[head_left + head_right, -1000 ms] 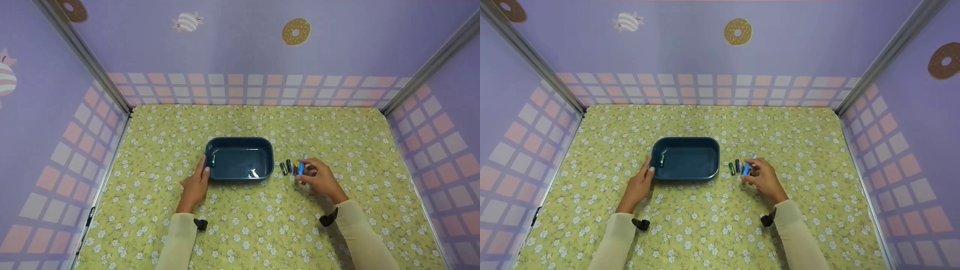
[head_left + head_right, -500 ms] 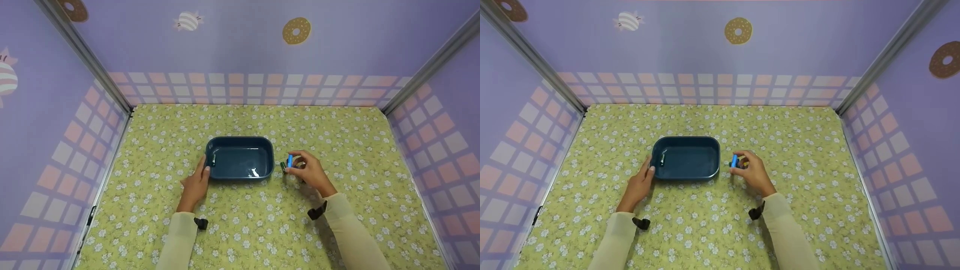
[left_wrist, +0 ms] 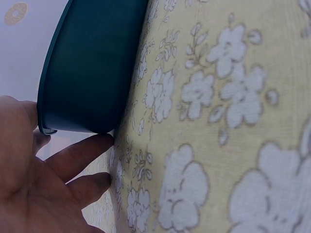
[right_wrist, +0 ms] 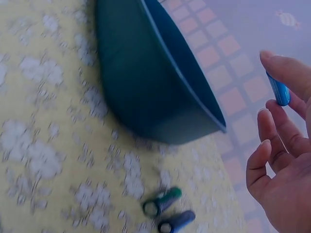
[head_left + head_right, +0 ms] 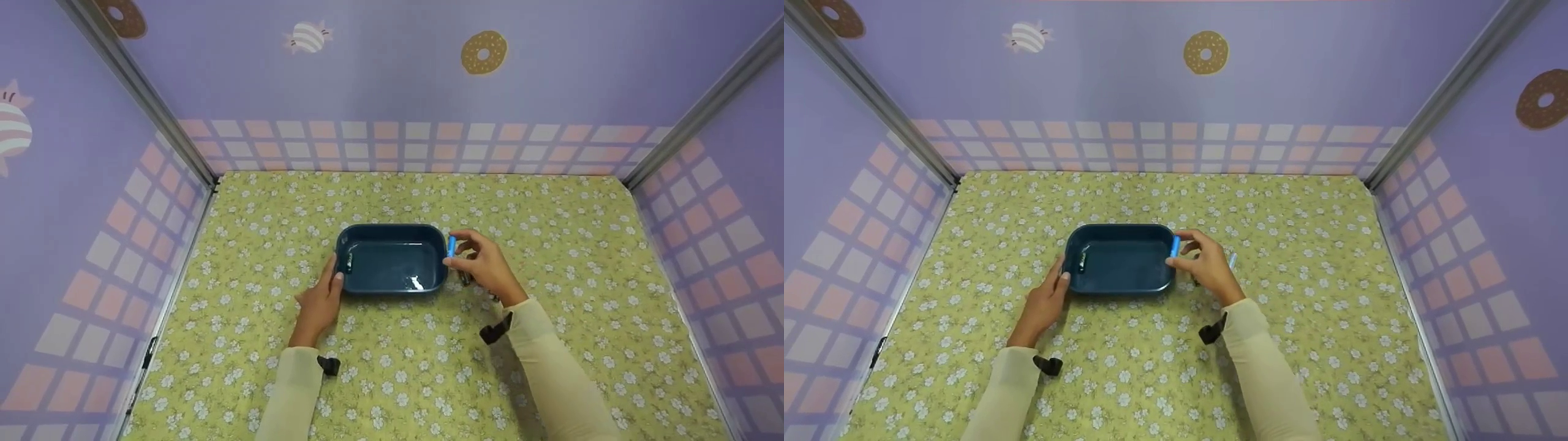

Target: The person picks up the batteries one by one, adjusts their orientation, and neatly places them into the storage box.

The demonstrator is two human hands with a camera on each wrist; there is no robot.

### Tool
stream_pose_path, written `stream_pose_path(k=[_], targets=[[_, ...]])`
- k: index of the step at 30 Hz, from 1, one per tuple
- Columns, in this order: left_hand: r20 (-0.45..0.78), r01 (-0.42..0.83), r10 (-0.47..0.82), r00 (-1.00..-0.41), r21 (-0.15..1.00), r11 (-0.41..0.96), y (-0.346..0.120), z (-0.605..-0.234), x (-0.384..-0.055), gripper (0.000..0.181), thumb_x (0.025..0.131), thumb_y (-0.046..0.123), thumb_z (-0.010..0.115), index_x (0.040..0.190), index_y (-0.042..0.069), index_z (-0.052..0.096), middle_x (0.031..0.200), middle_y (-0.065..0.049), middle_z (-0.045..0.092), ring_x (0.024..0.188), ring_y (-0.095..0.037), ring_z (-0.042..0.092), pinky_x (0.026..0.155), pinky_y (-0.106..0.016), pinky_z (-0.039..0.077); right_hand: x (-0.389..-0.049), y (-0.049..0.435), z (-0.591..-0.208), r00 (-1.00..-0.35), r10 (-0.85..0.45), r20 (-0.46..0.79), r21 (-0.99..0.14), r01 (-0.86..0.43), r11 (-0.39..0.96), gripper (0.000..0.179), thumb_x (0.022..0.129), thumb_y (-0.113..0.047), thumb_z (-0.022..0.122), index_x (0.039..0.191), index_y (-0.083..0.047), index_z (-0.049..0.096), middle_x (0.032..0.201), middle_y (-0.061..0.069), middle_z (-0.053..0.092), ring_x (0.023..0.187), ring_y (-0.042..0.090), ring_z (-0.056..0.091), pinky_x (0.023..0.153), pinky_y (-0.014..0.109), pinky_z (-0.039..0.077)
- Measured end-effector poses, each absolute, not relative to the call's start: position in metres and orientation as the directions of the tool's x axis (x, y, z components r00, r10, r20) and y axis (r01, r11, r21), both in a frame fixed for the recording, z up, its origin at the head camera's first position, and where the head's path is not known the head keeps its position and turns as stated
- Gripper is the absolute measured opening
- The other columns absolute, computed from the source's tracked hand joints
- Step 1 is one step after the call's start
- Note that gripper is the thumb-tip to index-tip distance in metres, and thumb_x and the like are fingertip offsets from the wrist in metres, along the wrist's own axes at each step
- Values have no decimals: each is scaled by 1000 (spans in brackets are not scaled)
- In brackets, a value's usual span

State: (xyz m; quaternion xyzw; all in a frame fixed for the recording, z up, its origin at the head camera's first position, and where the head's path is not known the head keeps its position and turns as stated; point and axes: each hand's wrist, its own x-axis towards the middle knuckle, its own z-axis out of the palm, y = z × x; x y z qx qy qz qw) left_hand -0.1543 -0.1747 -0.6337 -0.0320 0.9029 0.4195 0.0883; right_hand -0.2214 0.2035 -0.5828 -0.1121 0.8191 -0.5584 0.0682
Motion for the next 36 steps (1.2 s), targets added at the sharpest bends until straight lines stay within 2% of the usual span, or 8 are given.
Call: stream_pose_path(k=[2, 7, 13, 16, 21, 30, 36], targets=[[-181, -128, 17, -983, 755, 644, -175, -634, -154, 65, 107, 64, 24, 165, 39, 8, 160, -11, 44, 144, -52, 40, 111, -82, -11, -225, 197, -581, -964, -266, 33, -933, -125, 337, 60, 88, -26, 83, 142, -15, 59, 136, 5, 60, 108, 33, 61, 87, 46, 49], [-172, -121, 18, -985, 760, 639, -175, -633, -154, 66, 107, 63, 25, 166, 35, 11, 157, -14, 47, 142, -53, 41, 111, -83, -9, -233, 183, -575, -956, -286, 71, -944, -157, 290, 65, 84, -36, 86, 140, -15, 61, 132, 1, 62, 105, 29, 63, 83, 44, 51], [-169, -119, 20, -985, 767, 631, -177, -633, -154, 65, 108, 62, 27, 166, 36, 11, 159, -12, 45, 144, -51, 40, 112, -82, -11, -241, 165, -569, -948, -310, 74, -949, -162, 269, 62, 82, -41, 87, 137, -26, 63, 133, -1, 61, 103, 27, 63, 75, 41, 56], [-179, -124, 25, -984, 771, 625, -176, -632, -154, 65, 108, 62, 26, 166, 37, 10, 160, -11, 43, 145, -50, 39, 111, -82, -12, -245, 156, -568, -945, -319, 74, -956, -158, 246, 58, 82, -38, 88, 134, -32, 64, 131, -1, 61, 102, 26, 63, 76, 40, 56], [-182, -126, 27, -983, 772, 623, -176, -632, -153, 66, 107, 64, 25, 165, 38, 9, 161, -12, 42, 145, -51, 38, 111, -81, -13, -251, 144, -566, -938, -339, 77, -963, -158, 220, 58, 81, -36, 89, 134, -31, 65, 131, 0, 62, 101, 26, 63, 79, 39, 56], [-173, -126, 13, -985, 765, 631, -172, -632, -154, 65, 107, 64, 26, 165, 39, 11, 159, -11, 45, 143, -52, 41, 113, -80, -11, -265, 125, -563, -931, -361, 48, -976, -121, 183, 59, 85, -20, 86, 139, -20, 62, 137, 8, 60, 108, 33, 63, 81, 32, 57], [-165, -119, 14, -986, 767, 630, -175, -634, -153, 65, 108, 61, 27, 166, 36, 12, 159, -10, 45, 144, -51, 41, 112, -82, -11, -272, 110, -565, -920, -388, 55, -973, -136, 184, 60, 85, -13, 85, 141, -15, 61, 140, 12, 59, 108, 35, 63, 81, 33, 56]])
